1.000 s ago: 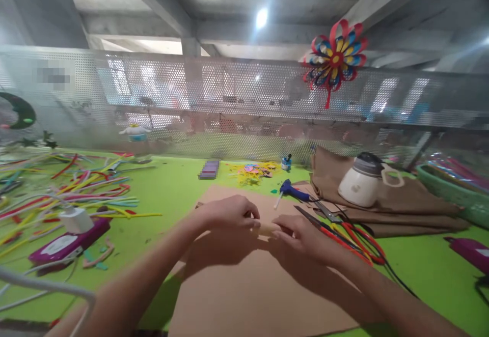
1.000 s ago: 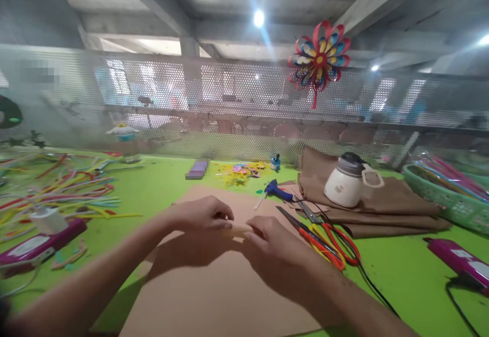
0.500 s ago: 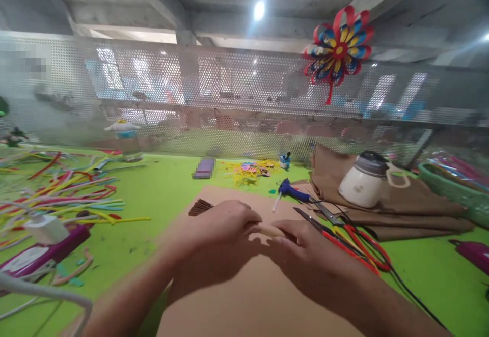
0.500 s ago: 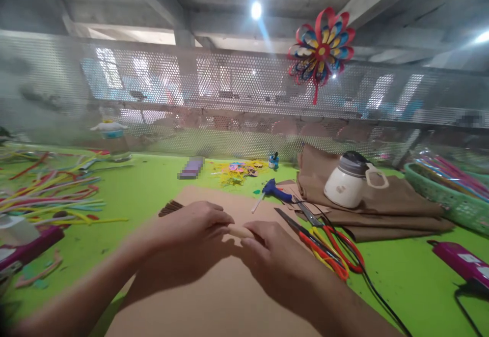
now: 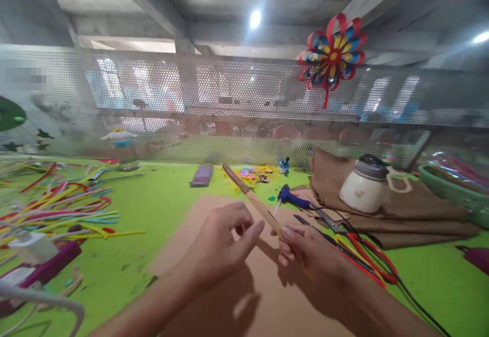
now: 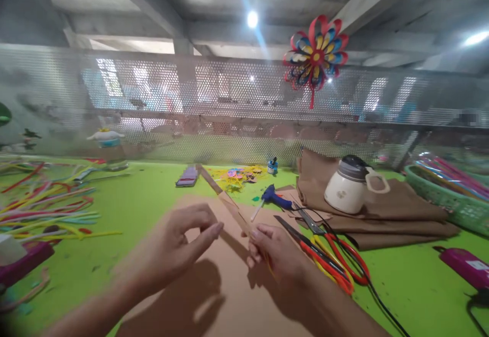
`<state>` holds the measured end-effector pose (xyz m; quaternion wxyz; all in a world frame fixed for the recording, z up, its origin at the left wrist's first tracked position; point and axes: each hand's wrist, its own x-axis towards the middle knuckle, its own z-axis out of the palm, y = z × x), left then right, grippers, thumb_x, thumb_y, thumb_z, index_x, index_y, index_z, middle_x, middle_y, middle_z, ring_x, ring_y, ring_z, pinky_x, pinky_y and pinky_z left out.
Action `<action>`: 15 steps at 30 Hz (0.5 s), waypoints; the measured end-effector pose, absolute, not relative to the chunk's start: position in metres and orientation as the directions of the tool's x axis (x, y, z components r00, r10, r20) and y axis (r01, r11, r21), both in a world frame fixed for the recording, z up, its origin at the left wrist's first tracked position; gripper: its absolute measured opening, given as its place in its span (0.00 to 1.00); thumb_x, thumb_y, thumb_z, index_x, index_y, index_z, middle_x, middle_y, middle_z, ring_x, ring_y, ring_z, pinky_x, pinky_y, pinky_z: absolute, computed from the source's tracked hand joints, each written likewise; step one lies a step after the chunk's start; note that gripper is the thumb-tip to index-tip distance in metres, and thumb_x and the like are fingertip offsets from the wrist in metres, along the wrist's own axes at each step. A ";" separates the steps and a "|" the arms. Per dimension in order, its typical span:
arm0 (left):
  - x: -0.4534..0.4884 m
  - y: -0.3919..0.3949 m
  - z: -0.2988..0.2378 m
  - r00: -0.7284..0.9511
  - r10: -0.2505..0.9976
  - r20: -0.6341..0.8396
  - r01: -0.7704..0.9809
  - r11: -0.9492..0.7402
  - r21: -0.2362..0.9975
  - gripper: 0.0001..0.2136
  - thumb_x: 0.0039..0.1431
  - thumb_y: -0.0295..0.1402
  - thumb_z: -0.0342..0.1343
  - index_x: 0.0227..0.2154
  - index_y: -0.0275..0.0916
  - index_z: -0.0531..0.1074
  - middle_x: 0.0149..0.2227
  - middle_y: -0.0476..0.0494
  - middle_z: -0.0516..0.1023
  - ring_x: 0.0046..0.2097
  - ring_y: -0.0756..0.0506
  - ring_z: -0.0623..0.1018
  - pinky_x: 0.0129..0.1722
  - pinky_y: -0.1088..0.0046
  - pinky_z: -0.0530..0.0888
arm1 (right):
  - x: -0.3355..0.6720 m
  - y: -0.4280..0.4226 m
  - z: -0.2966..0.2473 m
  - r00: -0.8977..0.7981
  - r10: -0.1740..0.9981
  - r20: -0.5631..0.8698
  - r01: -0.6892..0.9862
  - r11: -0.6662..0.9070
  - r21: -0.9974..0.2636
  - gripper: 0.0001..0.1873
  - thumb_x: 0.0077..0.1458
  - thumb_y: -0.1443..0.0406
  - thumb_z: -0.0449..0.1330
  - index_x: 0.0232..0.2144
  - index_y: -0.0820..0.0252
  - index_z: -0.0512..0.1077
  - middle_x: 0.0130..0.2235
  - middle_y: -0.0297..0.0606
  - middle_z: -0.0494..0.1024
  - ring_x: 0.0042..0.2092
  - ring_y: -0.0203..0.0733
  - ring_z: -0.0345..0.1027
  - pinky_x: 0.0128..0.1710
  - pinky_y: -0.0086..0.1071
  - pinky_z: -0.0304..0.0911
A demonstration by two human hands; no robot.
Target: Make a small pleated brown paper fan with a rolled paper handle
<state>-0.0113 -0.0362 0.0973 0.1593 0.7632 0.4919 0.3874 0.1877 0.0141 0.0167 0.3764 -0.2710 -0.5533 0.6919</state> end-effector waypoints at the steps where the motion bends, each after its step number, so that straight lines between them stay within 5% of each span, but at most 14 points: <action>1: -0.009 -0.034 0.092 0.137 0.941 0.309 0.581 -0.329 0.745 0.15 0.58 0.37 0.54 0.18 0.38 0.69 0.22 0.48 0.69 0.27 0.48 0.70 0.30 0.70 0.66 | 0.186 0.013 0.018 -0.573 0.818 0.043 -0.248 -0.124 -0.961 0.21 0.54 0.49 0.64 0.31 0.62 0.70 0.21 0.26 0.62 0.22 0.32 0.54 0.27 0.31 0.59; 3: -0.003 -0.027 0.077 0.128 0.986 0.106 0.448 -0.153 0.881 0.11 0.54 0.37 0.57 0.22 0.36 0.73 0.24 0.47 0.73 0.29 0.47 0.72 0.30 0.71 0.67 | 0.181 0.008 0.022 -0.581 0.813 0.045 -0.289 -0.154 -0.945 0.21 0.55 0.49 0.62 0.32 0.63 0.71 0.22 0.26 0.63 0.23 0.32 0.54 0.28 0.30 0.60; 6: 0.006 -0.017 0.058 0.178 0.981 0.076 0.057 -0.087 0.995 0.12 0.54 0.41 0.60 0.32 0.36 0.76 0.32 0.43 0.79 0.36 0.45 0.77 0.36 0.70 0.71 | 0.173 -0.002 0.026 -0.599 0.799 0.052 -0.350 -0.203 -0.914 0.20 0.56 0.51 0.63 0.30 0.64 0.72 0.22 0.29 0.64 0.24 0.32 0.55 0.29 0.30 0.61; 9: 0.014 -0.016 0.048 0.142 0.987 0.078 -0.237 -0.042 0.971 0.14 0.49 0.43 0.66 0.31 0.35 0.76 0.27 0.43 0.78 0.32 0.44 0.77 0.32 0.69 0.73 | 0.169 -0.008 0.027 -0.620 0.782 0.063 -0.428 -0.270 -0.863 0.17 0.58 0.54 0.63 0.32 0.65 0.73 0.23 0.29 0.64 0.24 0.32 0.56 0.29 0.29 0.61; 15: 0.020 -0.025 0.040 0.239 0.971 -0.019 -0.454 0.129 0.882 0.15 0.51 0.42 0.66 0.34 0.35 0.73 0.25 0.45 0.75 0.21 0.46 0.75 0.18 0.71 0.72 | 0.164 -0.014 0.021 -0.667 0.735 0.121 -0.541 -0.367 -0.757 0.14 0.60 0.58 0.61 0.34 0.66 0.74 0.23 0.29 0.63 0.24 0.31 0.54 0.28 0.28 0.62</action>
